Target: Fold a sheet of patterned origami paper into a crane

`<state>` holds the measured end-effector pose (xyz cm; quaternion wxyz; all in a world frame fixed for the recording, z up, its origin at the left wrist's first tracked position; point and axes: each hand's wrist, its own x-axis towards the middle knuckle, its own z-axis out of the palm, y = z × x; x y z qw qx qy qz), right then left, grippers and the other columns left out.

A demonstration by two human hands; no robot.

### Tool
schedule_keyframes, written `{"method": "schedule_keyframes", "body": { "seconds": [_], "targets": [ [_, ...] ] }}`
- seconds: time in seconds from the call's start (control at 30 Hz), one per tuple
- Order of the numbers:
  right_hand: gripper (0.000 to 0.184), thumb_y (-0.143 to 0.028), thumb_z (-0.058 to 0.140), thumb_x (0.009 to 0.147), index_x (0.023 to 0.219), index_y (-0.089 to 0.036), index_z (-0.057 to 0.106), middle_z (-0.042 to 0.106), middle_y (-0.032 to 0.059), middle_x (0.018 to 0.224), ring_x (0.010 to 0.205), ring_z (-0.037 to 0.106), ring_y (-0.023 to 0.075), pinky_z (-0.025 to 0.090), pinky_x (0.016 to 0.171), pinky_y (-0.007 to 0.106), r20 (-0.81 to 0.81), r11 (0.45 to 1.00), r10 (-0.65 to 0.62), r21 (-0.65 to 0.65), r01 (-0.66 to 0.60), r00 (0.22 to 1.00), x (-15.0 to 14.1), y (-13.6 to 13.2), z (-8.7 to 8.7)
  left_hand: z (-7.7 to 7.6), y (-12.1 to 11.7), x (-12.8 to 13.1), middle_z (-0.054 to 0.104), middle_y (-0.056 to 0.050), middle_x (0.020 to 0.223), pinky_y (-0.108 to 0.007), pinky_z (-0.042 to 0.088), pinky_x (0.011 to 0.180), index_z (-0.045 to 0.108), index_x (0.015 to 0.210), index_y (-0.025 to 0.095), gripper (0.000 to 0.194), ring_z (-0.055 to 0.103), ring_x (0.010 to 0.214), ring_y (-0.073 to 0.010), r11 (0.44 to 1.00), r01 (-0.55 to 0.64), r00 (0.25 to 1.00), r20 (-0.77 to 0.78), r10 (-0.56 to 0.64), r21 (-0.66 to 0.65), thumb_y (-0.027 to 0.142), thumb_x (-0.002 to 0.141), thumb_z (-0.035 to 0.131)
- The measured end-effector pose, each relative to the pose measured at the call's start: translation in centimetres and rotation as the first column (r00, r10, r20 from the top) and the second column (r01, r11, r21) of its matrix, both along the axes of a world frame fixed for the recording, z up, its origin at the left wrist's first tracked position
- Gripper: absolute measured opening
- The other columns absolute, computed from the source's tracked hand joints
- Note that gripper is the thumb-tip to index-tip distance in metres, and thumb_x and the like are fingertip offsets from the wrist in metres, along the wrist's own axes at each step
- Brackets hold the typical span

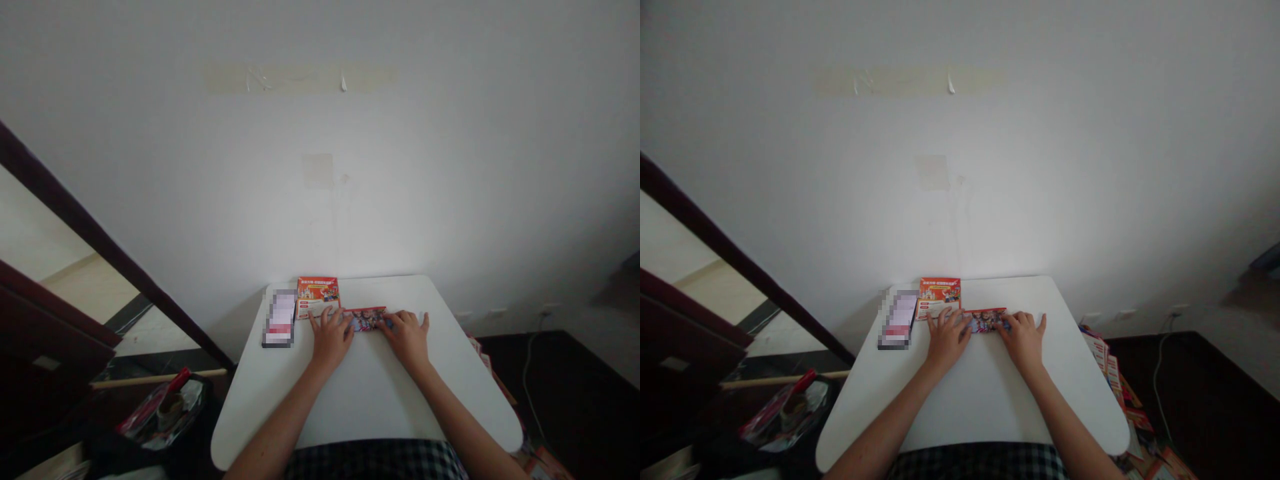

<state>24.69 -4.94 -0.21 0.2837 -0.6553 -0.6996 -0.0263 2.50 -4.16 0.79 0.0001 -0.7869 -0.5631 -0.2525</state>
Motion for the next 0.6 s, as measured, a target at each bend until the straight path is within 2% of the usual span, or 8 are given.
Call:
{"method": "schedule_keyframes", "body": {
  "seconds": [0.4,0.6],
  "targets": [
    [0.036,-0.054,0.047,0.094,0.110,-0.033,0.072,0.068,0.0074,0.094,0.104,0.056,0.0298,-0.003,0.113,0.073,0.012,1.000,-0.010,-0.008,0.010,1.000,-0.09,-0.33,0.03,-0.13,0.30,0.12,0.060,-0.002,0.140,-0.080,-0.007,0.111,0.062,0.126,0.036,0.034,0.038,0.138,-0.0365,0.999,0.027,1.000,0.007,-0.027,-0.030,0.031,0.095,0.048],
    [0.032,-0.049,0.050,0.094,0.112,-0.032,0.072,0.069,0.0056,0.096,0.105,0.056,0.0269,0.001,0.113,0.070,0.065,0.998,-0.051,-0.034,0.054,0.997,-0.34,-0.58,0.51,0.55,0.21,0.36,0.060,0.000,0.138,-0.078,-0.006,0.112,0.061,0.127,0.039,0.035,0.040,0.135,-0.0337,0.999,0.007,0.999,-0.051,-0.009,-0.043,0.032,0.095,0.049]
  ]
}}
